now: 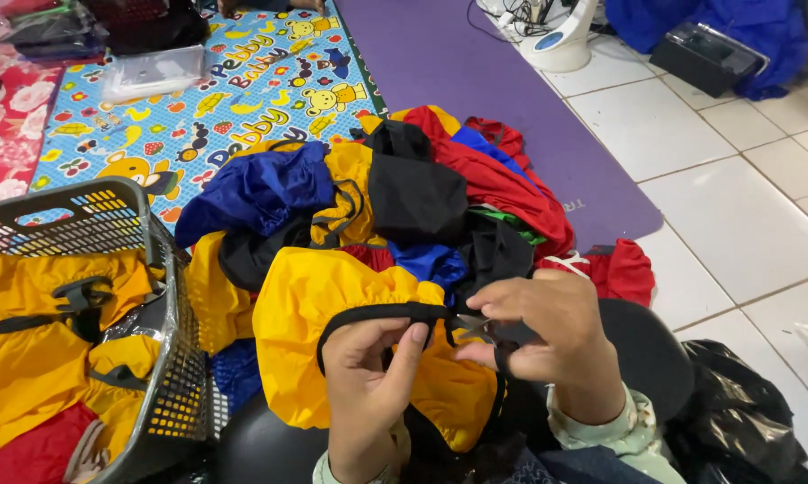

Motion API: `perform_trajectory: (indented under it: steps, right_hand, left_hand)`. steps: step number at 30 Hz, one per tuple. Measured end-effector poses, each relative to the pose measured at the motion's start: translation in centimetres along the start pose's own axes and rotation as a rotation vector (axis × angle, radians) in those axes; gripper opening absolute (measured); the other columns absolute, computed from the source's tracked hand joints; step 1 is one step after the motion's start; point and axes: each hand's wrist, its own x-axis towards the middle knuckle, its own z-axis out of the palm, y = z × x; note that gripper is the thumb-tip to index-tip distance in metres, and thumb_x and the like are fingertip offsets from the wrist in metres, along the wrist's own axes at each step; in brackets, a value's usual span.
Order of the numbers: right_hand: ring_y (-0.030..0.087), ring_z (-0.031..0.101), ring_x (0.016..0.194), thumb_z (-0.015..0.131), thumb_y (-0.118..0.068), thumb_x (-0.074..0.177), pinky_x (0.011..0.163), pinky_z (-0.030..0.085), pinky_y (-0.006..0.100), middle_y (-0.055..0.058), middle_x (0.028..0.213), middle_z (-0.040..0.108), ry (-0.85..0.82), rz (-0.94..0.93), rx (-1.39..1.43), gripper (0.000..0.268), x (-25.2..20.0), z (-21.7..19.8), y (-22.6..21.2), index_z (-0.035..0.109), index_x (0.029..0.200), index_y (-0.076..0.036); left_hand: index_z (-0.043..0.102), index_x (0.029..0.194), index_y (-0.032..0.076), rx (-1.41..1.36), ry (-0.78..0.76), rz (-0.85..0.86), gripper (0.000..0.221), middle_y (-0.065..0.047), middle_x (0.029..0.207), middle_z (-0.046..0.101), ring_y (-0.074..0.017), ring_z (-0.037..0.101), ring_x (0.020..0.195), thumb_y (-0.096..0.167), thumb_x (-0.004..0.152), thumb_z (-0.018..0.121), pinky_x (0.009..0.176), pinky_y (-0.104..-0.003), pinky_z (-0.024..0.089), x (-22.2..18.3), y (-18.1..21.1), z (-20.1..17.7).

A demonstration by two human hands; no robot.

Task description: A person sits on the floor and uses scissors to trim loose threads from various colored fabric items, placing finished ones in a basket.

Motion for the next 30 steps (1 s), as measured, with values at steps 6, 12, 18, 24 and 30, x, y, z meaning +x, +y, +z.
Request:
perform_trajectory:
  steps: [6,12,18,24,30]
  right_hand:
    - [0.014,0.074,0.069,0.081,-0.04,0.087,0.049,0.038,0.028,0.004,0.083,0.075,-0.047,-0.074,-0.133,0.038,0.0,-1.1,1.2,0.063,0.09,-0.007]
    - [0.016,0.064,0.063,0.066,-0.005,0.092,0.049,0.033,0.033,0.004,0.093,0.074,-0.237,-0.112,-0.261,0.004,1.3,-2.3,0.8,0.069,0.089,-0.005]
    - [0.019,0.042,0.052,0.061,-0.023,0.106,0.049,0.03,0.036,0.0,0.088,0.061,-0.325,-0.248,-0.446,0.023,3.4,-2.2,0.9,0.058,0.086,-0.01]
    - [0.018,0.04,0.052,0.065,-0.017,0.101,0.049,0.028,0.035,0.001,0.09,0.067,-0.229,-0.186,-0.32,0.02,2.7,-1.8,1.5,0.063,0.085,-0.006]
    - [0.018,0.043,0.052,0.065,-0.021,0.102,0.048,0.029,0.035,0.003,0.091,0.067,-0.225,-0.172,-0.29,0.022,2.2,-2.3,1.4,0.064,0.087,-0.005]
  left_hand:
    - [0.074,0.075,0.002,0.044,-0.061,0.005,0.016,-0.004,0.068,0.076,-0.0121,0.072,0.062,0.012,0.089,0.073,0.055,-0.024,0.058,0.9,-0.9,1.9]
    - [0.075,0.076,0.003,0.095,0.009,-0.023,0.012,-0.003,0.066,0.073,-0.0103,0.067,0.061,0.011,0.085,0.077,0.053,-0.022,0.054,0.3,-2.7,1.8]
    - [0.072,0.075,0.004,0.104,0.061,0.019,0.012,-0.003,0.064,0.075,-0.0092,0.068,0.06,0.01,0.085,0.078,0.055,-0.022,0.054,0.4,-3.7,1.2]
    - [0.075,0.076,0.005,0.122,0.03,0.008,0.013,-0.002,0.064,0.072,-0.0097,0.065,0.058,0.012,0.087,0.076,0.05,-0.023,0.05,0.8,-2.6,2.0]
    - [0.076,0.079,0.004,0.137,0.039,0.012,0.011,-0.003,0.068,0.075,-0.0108,0.069,0.062,0.013,0.085,0.077,0.053,-0.022,0.054,0.4,-2.4,2.6]
